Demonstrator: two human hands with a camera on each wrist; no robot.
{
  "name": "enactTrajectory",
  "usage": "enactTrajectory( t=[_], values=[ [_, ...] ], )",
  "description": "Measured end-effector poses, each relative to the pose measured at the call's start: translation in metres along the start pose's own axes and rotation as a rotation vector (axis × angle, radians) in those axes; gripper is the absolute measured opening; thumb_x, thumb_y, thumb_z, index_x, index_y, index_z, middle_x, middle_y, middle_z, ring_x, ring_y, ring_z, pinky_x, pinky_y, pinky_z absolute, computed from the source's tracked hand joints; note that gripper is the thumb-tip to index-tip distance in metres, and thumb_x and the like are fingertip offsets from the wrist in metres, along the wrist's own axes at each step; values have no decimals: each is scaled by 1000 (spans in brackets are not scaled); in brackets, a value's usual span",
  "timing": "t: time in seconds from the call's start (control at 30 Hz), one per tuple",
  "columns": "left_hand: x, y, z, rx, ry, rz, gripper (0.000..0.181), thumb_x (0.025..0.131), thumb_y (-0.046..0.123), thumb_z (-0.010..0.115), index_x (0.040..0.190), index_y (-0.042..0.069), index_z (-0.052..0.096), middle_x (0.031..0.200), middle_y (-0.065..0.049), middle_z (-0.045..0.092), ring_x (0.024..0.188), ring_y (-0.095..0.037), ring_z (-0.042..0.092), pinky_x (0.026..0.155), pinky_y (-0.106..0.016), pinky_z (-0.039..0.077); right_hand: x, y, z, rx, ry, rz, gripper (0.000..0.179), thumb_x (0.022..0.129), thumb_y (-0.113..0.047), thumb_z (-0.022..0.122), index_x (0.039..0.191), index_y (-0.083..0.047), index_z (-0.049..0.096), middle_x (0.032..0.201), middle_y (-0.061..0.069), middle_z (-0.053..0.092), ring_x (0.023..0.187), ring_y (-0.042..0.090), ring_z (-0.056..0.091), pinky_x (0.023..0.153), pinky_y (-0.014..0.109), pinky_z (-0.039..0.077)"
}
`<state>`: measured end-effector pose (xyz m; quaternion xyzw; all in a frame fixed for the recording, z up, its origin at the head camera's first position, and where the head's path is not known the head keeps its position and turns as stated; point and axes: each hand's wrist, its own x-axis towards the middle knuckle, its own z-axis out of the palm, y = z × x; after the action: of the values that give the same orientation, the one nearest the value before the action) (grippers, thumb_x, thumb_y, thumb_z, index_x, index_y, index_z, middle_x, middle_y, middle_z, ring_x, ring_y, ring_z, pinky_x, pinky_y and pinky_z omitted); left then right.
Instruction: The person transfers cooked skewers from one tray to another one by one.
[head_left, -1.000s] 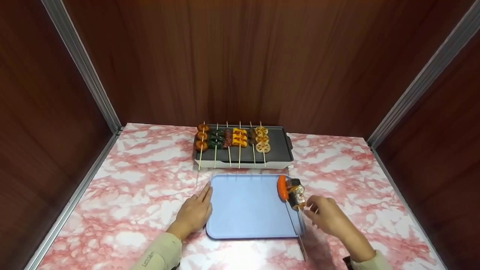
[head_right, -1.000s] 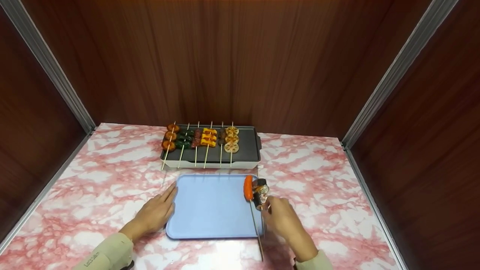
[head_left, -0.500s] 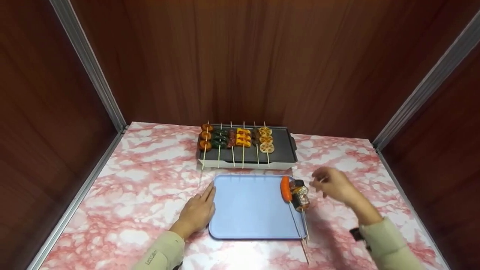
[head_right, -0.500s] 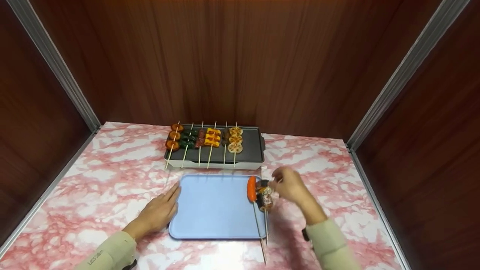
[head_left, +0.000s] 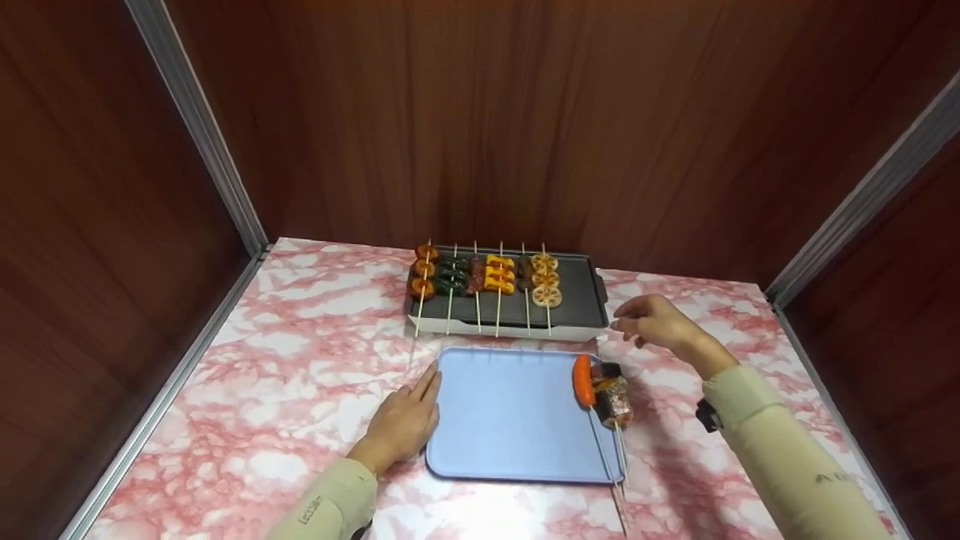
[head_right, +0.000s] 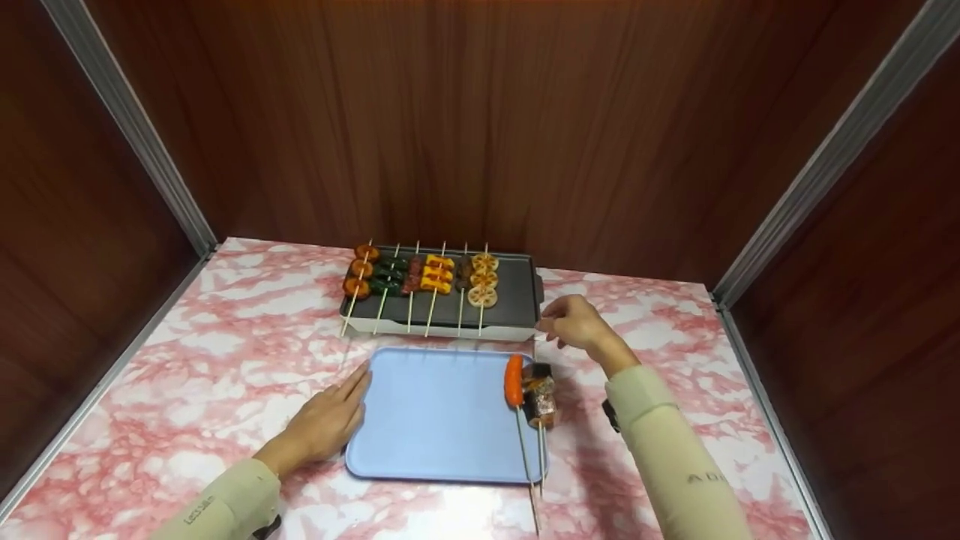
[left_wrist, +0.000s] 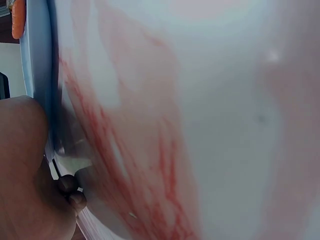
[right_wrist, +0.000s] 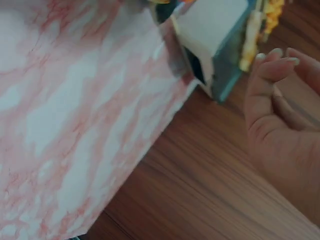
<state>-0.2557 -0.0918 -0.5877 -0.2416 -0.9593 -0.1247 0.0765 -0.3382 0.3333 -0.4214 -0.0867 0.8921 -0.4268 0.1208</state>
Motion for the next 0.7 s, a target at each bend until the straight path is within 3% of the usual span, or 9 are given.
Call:
enactTrajectory(
  t=[0.3,0.43,0.7],
  values=[
    [-1,-1,2,-3,-7,-1,57,108,30,40,157,1,37,167,-9,29,112,-40,61,90,-47,51,31,8,20,132,-41,35,39,98,-10,64,127,16,57,109,20,69,88,17,65,80,36,58],
    [0,-3,3,-1,6,0,56,108,29,41,156,2,38,167,-9,31,111,-38,61,89,-47,51,44,8,30,179,-29,51,41,98,-9,65,128,17,57,104,17,69,86,15,65,81,35,58],
    [0,-3,1,7,-12,-4,56,108,29,38,157,2,37,168,-8,29,106,-36,61,85,-46,51,61,1,53,275,-13,48,37,97,-4,62,124,20,56,92,11,70,80,14,64,71,28,57]
  ],
)
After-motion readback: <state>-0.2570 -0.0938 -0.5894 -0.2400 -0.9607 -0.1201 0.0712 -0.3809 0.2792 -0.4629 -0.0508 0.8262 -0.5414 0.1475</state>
